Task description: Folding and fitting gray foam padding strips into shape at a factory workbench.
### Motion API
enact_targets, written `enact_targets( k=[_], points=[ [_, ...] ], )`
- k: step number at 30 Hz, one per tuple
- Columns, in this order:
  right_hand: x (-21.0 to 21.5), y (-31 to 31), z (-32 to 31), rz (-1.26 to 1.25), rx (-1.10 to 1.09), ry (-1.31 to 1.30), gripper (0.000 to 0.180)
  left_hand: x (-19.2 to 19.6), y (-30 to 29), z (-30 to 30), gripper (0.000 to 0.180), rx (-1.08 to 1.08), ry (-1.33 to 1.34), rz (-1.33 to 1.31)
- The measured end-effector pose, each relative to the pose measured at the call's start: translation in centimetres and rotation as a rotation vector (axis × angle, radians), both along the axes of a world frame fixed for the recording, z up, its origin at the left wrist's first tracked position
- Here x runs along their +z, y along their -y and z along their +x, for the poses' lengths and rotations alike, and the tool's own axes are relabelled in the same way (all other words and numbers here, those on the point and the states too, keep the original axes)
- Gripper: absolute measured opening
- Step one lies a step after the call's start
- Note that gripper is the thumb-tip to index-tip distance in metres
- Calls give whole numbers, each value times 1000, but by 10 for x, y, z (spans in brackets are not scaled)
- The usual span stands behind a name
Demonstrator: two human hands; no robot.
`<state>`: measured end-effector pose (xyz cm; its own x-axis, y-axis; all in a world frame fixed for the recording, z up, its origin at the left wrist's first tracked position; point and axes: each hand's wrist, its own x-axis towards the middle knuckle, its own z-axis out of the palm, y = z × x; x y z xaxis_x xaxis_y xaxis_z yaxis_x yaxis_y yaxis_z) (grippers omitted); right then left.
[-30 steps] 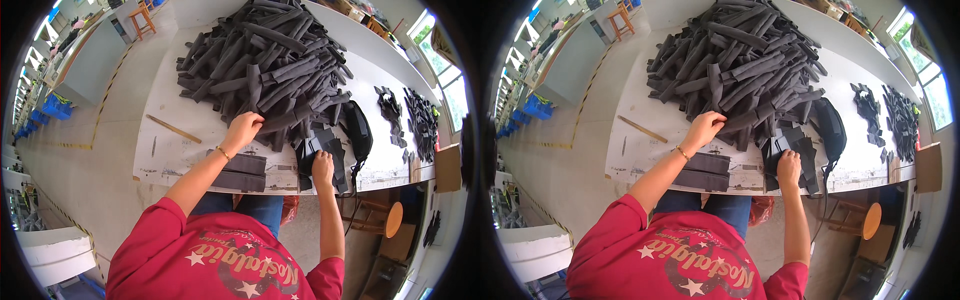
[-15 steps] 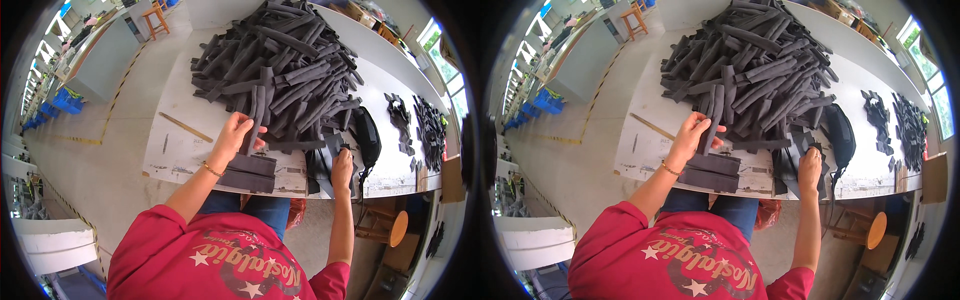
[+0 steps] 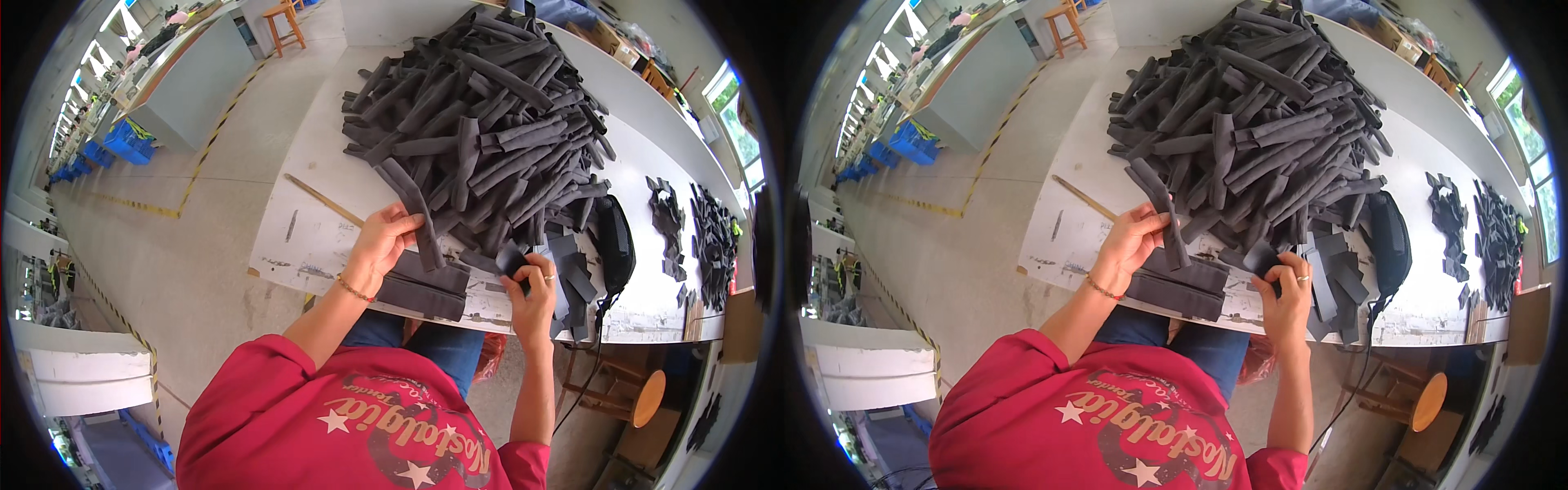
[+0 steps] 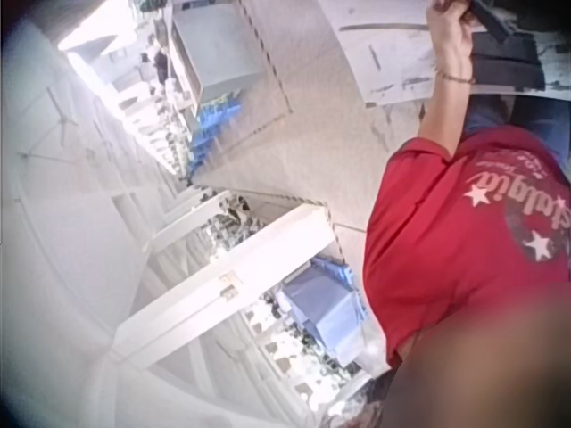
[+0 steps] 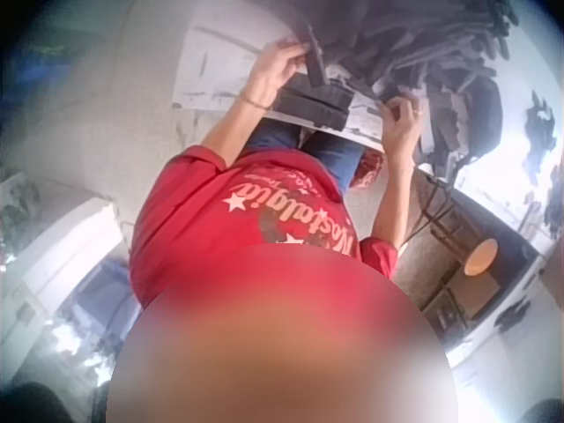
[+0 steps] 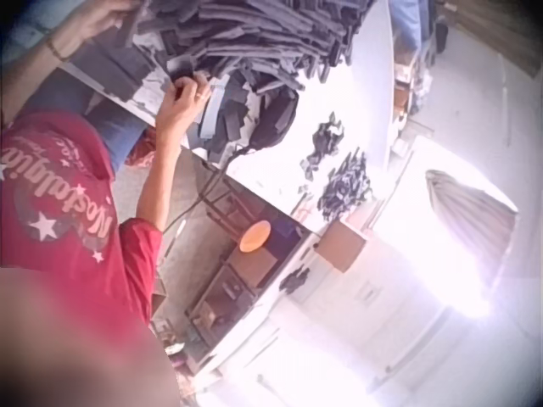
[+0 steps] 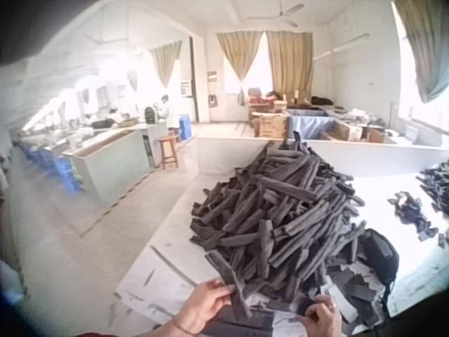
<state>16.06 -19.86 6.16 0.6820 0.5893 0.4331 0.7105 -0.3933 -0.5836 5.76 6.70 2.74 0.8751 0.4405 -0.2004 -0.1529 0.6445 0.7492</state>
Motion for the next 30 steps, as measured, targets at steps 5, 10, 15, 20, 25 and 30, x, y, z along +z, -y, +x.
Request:
enact_targets(
  k=[5, 10, 15, 20, 25, 30],
  points=[
    [21, -14, -32, 151, -70, -215, 43, -10, 4, 2, 20, 3, -82, -193],
    [17, -15, -43, 145, 39, -212, 51, 15, 20, 5, 16, 4, -32, -250],
    [15, -22, -45, 171, 94, -177, 40, 14, 25, 7, 24, -60, -27, -190],
    [21, -30, -46, 146, 121, -191, 31, 12, 33, 9, 23, -78, -49, -105],
    [20, -30, -40, 128, 124, -112, 31, 22, 41, 4, 28, -188, 42, -167],
    [29, -27, -44, 152, 93, -165, 29, 9, 33, 4, 53, -210, 73, -157]
  ],
)
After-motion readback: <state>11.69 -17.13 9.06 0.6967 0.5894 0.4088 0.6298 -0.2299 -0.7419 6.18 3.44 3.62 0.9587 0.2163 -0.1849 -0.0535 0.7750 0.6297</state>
